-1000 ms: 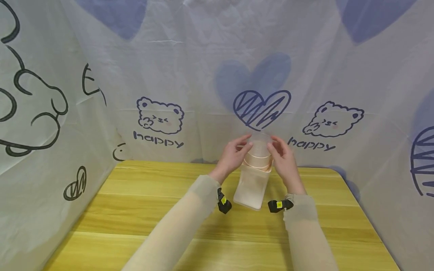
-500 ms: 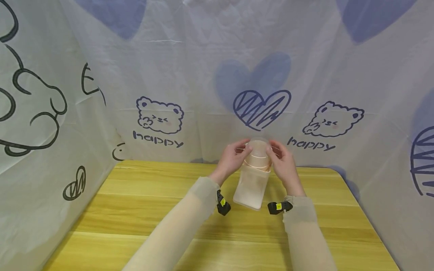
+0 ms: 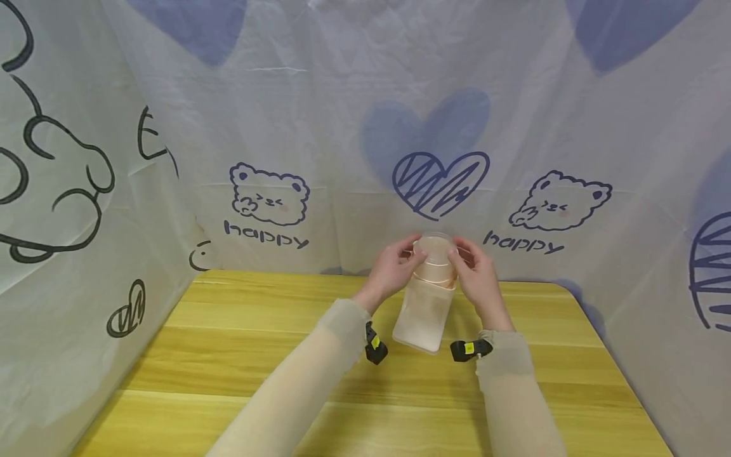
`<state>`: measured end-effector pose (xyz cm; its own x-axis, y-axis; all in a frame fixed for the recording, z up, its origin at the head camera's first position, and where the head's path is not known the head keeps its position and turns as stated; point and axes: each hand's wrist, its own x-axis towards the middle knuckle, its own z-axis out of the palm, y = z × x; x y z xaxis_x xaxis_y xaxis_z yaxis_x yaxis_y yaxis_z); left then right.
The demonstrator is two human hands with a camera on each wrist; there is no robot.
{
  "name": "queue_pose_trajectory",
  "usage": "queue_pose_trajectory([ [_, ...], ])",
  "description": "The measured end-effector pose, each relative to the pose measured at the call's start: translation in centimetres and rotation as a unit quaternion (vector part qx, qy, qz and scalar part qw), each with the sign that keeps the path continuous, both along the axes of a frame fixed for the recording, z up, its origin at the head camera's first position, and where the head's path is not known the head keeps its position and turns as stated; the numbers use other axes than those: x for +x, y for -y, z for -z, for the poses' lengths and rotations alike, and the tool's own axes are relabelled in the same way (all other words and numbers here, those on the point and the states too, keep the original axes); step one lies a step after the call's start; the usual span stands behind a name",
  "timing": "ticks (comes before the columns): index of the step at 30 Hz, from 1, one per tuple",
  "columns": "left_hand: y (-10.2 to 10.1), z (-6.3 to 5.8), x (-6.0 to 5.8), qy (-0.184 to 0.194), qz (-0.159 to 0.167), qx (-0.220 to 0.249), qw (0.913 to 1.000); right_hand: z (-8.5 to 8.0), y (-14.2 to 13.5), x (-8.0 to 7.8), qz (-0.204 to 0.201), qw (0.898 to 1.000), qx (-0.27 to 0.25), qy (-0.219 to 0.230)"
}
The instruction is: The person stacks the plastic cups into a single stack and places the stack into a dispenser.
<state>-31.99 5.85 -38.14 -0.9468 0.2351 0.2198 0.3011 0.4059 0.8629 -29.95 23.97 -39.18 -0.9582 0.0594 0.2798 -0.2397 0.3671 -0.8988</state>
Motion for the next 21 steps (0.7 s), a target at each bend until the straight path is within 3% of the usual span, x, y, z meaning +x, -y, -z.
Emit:
queue_pose_trajectory([
  [7, 0.4, 0.3, 0.0, -0.018, 0.026, -0.021, 0.9993, 0.0, -0.4, -0.1, 0.0, 1.0, 0.018, -0.019],
  [12, 1.7, 0.8, 0.2, -0.034, 0.033, -0.038, 0.9982, -0.2, -0.9, 0.0, 0.009, 0.999, 0.034, -0.027],
  [21, 5.6, 3.3, 0.4, -0.046, 0.031, -0.078, 0.9954, -0.2, -1.6, 0.5, 0.005, 0.997, 0.069, -0.04],
])
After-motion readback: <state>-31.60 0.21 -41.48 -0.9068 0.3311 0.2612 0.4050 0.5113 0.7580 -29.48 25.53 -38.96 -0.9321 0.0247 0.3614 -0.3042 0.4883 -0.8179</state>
